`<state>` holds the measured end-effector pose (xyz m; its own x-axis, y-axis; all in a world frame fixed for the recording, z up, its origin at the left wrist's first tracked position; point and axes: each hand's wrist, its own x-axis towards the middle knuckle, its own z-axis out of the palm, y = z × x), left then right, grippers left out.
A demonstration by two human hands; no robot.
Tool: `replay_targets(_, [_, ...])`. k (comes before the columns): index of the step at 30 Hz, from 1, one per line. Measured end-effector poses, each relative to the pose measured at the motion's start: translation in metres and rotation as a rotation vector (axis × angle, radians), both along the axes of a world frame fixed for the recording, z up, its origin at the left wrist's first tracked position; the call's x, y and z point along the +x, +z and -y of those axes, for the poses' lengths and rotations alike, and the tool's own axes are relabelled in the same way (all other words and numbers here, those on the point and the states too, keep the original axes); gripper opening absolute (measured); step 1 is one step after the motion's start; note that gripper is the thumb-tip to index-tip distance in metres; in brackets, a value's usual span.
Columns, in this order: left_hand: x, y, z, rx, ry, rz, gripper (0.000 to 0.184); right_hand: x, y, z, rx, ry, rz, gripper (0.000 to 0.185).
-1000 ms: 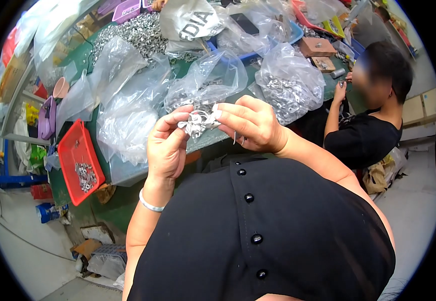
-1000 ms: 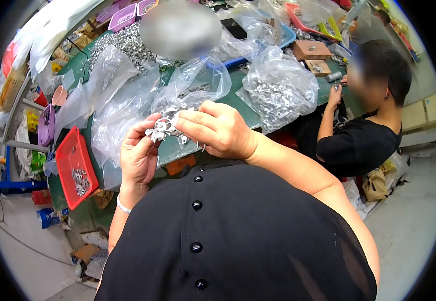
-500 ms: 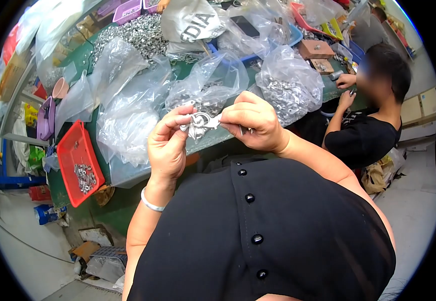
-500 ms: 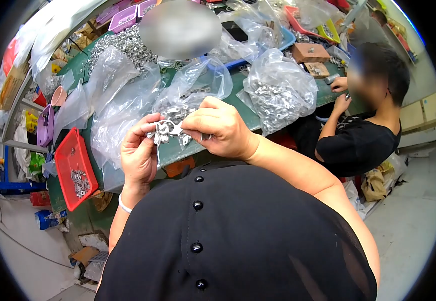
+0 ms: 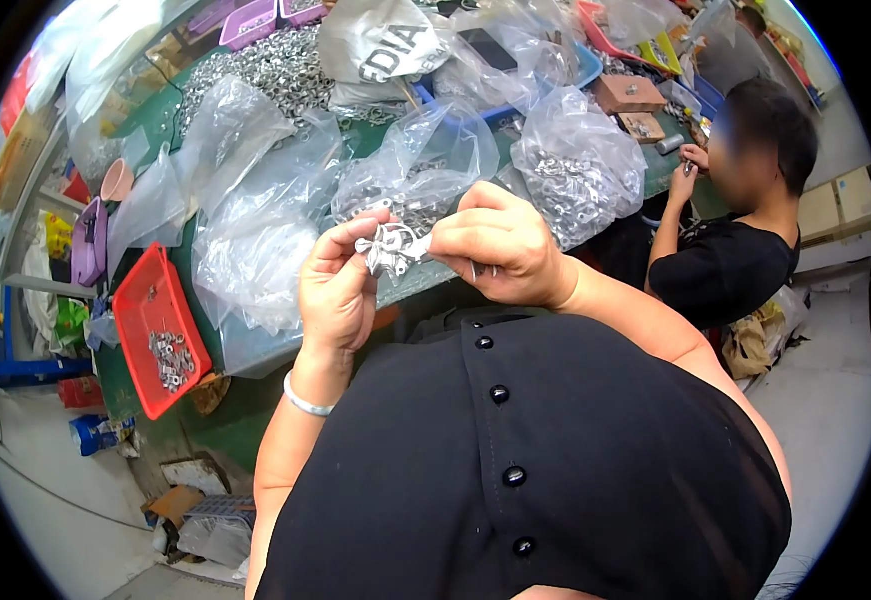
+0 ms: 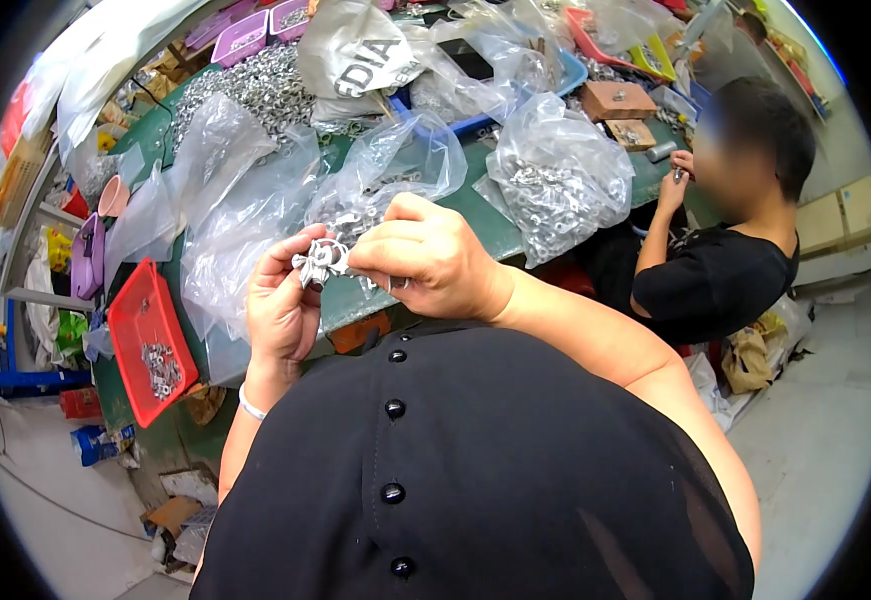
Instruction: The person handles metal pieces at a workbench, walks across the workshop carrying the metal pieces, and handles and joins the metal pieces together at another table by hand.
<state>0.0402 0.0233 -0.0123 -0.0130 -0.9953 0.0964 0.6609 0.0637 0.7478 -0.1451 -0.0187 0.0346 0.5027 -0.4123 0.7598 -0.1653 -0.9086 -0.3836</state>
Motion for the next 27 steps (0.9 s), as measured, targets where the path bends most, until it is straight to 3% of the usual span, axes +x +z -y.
replay_targets(6, [0.001, 0.001, 0.004, 0.09, -0.049, -0.048, 0.024, 0.007, 0.001, -0.001, 0.035, -0.034, -0.011, 0.023])
replay_targets(13, [0.003, -0.004, 0.006, 0.099, -0.103, -0.091, 0.025, 0.007, 0.003, 0.0, 0.298, -0.04, 0.016, 0.016])
replay_targets(20, [0.006, -0.003, 0.004, 0.213, -0.247, -0.052, 0.029, 0.007, 0.001, 0.004, 0.811, -0.047, 0.045, 0.01])
replay_targets(27, [0.012, -0.007, 0.006, 0.293, -0.319, -0.092, 0.032, 0.005, 0.001, 0.013, 1.241, -0.006, 0.07, 0.015])
